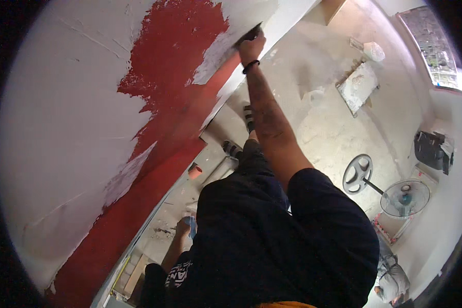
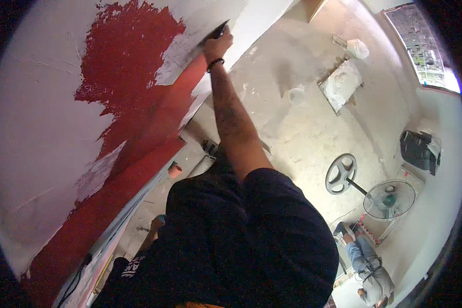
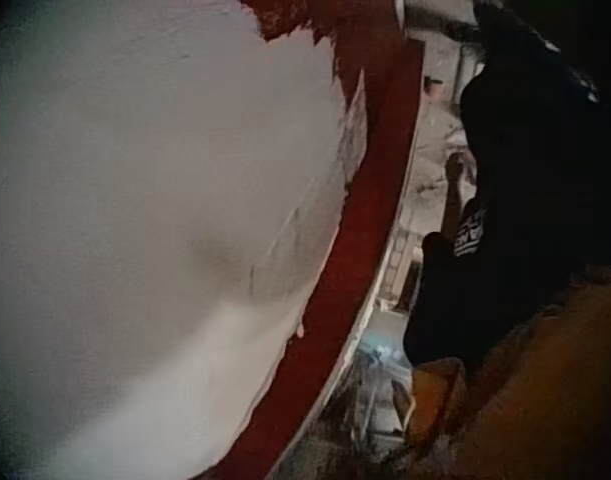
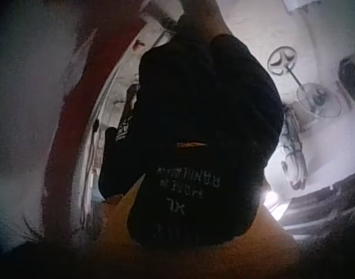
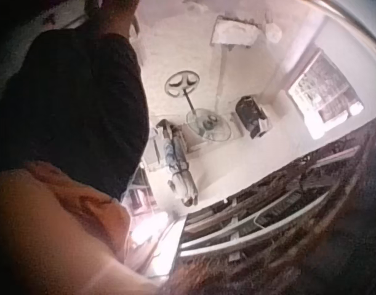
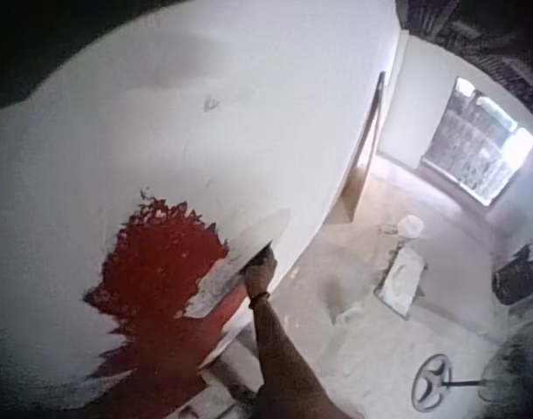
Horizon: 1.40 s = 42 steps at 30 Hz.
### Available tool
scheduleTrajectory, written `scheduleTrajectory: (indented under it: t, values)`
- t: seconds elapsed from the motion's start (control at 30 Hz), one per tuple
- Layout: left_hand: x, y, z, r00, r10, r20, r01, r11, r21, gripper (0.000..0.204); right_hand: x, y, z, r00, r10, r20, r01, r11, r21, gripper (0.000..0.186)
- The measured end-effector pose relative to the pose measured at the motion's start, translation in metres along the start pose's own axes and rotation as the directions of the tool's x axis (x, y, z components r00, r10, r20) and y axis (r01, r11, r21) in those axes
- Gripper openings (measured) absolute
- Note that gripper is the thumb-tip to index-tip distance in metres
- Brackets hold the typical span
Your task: Apply plaster or joint compound to a wall using putty knives.
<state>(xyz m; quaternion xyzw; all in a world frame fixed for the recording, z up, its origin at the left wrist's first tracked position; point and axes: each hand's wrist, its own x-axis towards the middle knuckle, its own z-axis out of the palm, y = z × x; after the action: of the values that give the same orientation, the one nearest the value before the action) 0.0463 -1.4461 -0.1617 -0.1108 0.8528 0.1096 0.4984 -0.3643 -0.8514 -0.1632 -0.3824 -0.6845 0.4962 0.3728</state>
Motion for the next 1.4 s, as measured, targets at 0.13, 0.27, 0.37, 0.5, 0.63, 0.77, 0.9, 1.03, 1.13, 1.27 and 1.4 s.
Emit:
scheduleTrajectory:
  t: [0.13,0.27,0.37,0.5,0.63,0.77,0.9,1.03,1.13,1.27,1.4]
  values:
    - [0.020,-0.004,-0.005,0.988,0.154,-0.014,-0.150,0.975,0.166,0.034,-0.040,-0.044,-0.010,0.991,-0.116,-0.063,0.116,0.993,-0.002,0.054]
    - [0.032,0.016,-0.008,0.997,0.066,-0.030,-0.053,0.951,0.306,0.035,-0.086,-0.090,-0.032,0.989,-0.144,0.021,0.143,0.989,0.028,0.058]
    - [0.042,0.034,-0.014,0.992,0.127,0.011,-0.124,0.939,0.322,0.034,-0.112,-0.119,-0.051,0.972,-0.223,0.073,0.218,0.973,0.070,0.062]
    - [0.058,0.074,-0.033,0.934,0.356,0.003,-0.323,0.845,0.427,0.032,-0.141,-0.177,-0.139,0.742,0.001,0.670,-0.634,0.323,0.703,0.042]
    - [0.060,0.137,-0.049,0.688,0.701,-0.187,-0.590,0.691,0.417,0.033,-0.153,-0.171,-0.230,0.774,-0.106,0.624,0.048,0.993,0.109,0.006]
    - [0.051,0.229,-0.074,0.469,0.848,-0.246,-0.600,0.510,0.616,0.029,-0.150,-0.127,-0.285,0.805,-0.081,0.587,0.125,0.992,-0.034,0.008]
    - [0.017,0.319,-0.126,0.457,0.763,-0.457,-0.637,0.640,0.430,0.027,-0.152,-0.154,-0.297,0.877,-0.062,0.476,0.015,0.995,0.103,0.010]
    - [-0.080,0.438,-0.165,0.340,0.672,-0.658,-0.883,0.469,0.022,0.031,-0.101,-0.110,-0.335,0.765,0.125,0.632,-0.630,-0.056,0.774,0.036]
    - [-0.092,0.454,-0.160,0.348,0.544,-0.764,-0.934,0.274,-0.231,0.028,-0.075,-0.092,-0.358,0.869,0.222,0.441,-0.474,0.120,0.873,0.037]
    - [-0.104,0.461,-0.130,0.344,0.443,-0.828,-0.929,0.286,-0.233,0.024,-0.055,-0.044,-0.437,0.905,0.259,0.339,-0.425,0.477,0.769,0.032]
    - [0.058,0.500,-0.157,0.215,0.661,-0.719,-0.969,0.239,-0.070,0.028,-0.059,0.052,-0.387,0.947,0.311,0.077,-0.279,0.683,0.675,0.029]
